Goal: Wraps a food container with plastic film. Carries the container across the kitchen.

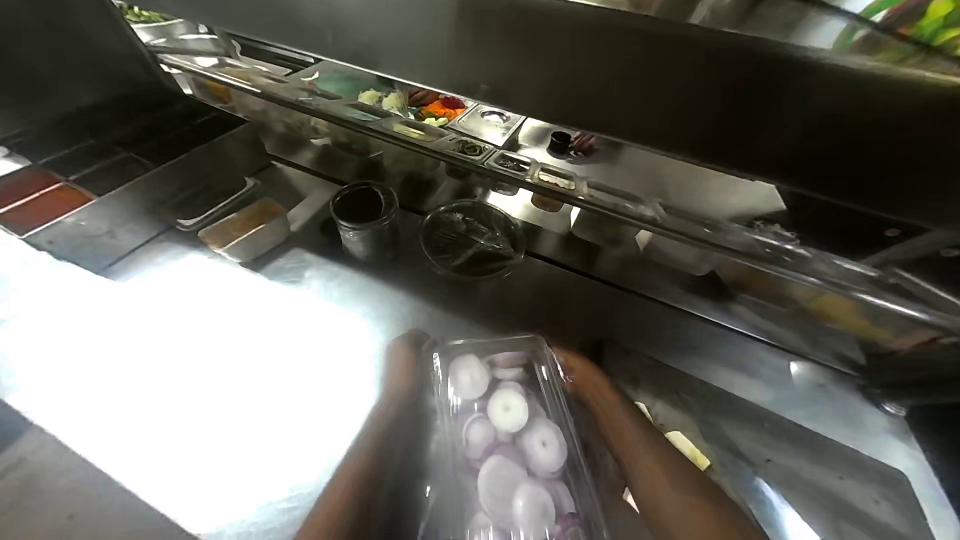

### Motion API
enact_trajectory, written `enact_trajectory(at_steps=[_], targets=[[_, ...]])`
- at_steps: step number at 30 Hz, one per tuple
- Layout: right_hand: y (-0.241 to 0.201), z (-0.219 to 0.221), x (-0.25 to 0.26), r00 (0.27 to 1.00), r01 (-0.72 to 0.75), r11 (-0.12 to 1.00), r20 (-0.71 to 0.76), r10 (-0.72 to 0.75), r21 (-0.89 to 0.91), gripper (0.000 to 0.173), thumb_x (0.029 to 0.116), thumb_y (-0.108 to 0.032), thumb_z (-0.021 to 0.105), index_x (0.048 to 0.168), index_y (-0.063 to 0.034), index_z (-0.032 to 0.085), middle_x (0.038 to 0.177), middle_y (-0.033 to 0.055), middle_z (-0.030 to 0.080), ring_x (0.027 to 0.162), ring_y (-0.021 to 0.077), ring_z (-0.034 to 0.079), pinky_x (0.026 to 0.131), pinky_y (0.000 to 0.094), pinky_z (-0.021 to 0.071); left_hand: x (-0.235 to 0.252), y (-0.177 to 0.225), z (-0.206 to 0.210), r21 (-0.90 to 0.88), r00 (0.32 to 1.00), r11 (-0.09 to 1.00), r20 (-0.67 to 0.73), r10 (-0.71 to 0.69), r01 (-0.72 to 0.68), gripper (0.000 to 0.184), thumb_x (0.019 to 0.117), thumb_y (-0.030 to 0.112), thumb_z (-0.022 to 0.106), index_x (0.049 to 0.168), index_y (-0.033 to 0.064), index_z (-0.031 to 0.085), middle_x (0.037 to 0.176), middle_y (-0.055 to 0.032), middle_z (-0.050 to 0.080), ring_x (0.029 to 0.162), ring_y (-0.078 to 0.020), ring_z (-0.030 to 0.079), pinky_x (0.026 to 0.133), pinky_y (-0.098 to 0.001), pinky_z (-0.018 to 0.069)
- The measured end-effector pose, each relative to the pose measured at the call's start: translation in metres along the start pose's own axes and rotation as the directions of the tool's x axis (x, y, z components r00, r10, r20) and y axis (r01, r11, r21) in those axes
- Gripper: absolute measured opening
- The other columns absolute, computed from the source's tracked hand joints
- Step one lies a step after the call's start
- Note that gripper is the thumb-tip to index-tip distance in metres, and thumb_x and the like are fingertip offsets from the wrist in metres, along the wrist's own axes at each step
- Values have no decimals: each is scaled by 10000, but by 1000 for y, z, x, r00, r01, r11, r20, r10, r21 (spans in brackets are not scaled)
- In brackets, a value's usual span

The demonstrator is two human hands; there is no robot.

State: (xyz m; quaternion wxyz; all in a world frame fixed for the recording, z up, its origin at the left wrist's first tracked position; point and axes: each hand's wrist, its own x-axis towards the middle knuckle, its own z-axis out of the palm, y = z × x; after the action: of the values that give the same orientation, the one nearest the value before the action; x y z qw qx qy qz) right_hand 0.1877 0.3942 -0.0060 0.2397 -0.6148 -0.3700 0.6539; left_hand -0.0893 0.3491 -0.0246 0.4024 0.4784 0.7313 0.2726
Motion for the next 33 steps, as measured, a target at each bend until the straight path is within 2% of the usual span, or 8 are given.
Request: enact_trajectory(at_steps=[4,8,11,14,20,27,30,33], targets=[[23,-9,-21,995,93,980,-12,-97,-178,284,1108,-205,410,1268,-49,585,978,56,639,825,102,617,724,281,541,-54,-17,14,-53,986,987,53,156,-153,319,1049,139,456,1265,19,658,1082,-147,722,1021,-219,696,960,-427,544],[40,-10,-73,979,193,796,58,-195,-573,539,1021,-88,547,1497,109,388,1465,276,509,1372,269,500,1178,363,366,-95,-34,27,-143,960,956,80,270,-257,372,981,61,467,1299,-79,601,1258,-204,648,1169,-244,631,1054,-404,490],[38,-34,-88,986,168,683,130,-108,-710,434,1034,-130,534,1434,39,517,1415,237,566,1308,312,564,1121,465,439,-99,-56,-3,243,914,891,241,328,-384,298,975,93,553,1233,59,698,1350,-135,616,1064,-288,692,905,-487,582],[27,-56,-90,912,370,878,-60,-405,-305,345,1006,-68,470,1310,3,618,1318,124,662,1145,213,674,971,397,569,-101,-63,-25,4,891,911,-205,405,-413,338,964,87,470,1215,74,697,1250,-64,688,949,-140,698,790,-343,603],[29,15,-77,919,391,915,-14,-394,-101,594,1098,-382,388,1636,-164,259,1662,44,331,1483,157,377,1204,418,365,-116,18,38,-651,991,747,-78,113,-136,761,1059,493,329,1646,91,58,1687,-149,193,1515,-195,296,1212,-392,320],[72,-22,-142,772,555,778,-167,-613,-294,756,1049,-611,355,1600,-94,327,1559,51,505,1425,179,491,1168,430,444,-155,-27,13,-439,917,854,-384,104,-281,489,1026,339,478,1300,-66,479,1252,-155,547,1116,-171,580,905,-323,536],[112,-37,-210,599,524,664,-324,-733,-533,697,1060,-537,438,1457,35,462,1305,157,644,1161,213,662,951,398,589,-186,-25,5,-274,996,958,-4,92,-89,422,982,411,568,1088,14,661,1141,-132,604,981,-174,623,803,-341,558],[165,-26,-277,673,217,757,-467,-573,-616,613,1026,-406,561,1330,124,515,1134,245,656,984,289,682,839,462,588,-188,-17,23,-151,988,988,154,-17,40,536,885,555,670,1062,49,684,1226,-144,582,1073,-225,625,873,-394,572]])
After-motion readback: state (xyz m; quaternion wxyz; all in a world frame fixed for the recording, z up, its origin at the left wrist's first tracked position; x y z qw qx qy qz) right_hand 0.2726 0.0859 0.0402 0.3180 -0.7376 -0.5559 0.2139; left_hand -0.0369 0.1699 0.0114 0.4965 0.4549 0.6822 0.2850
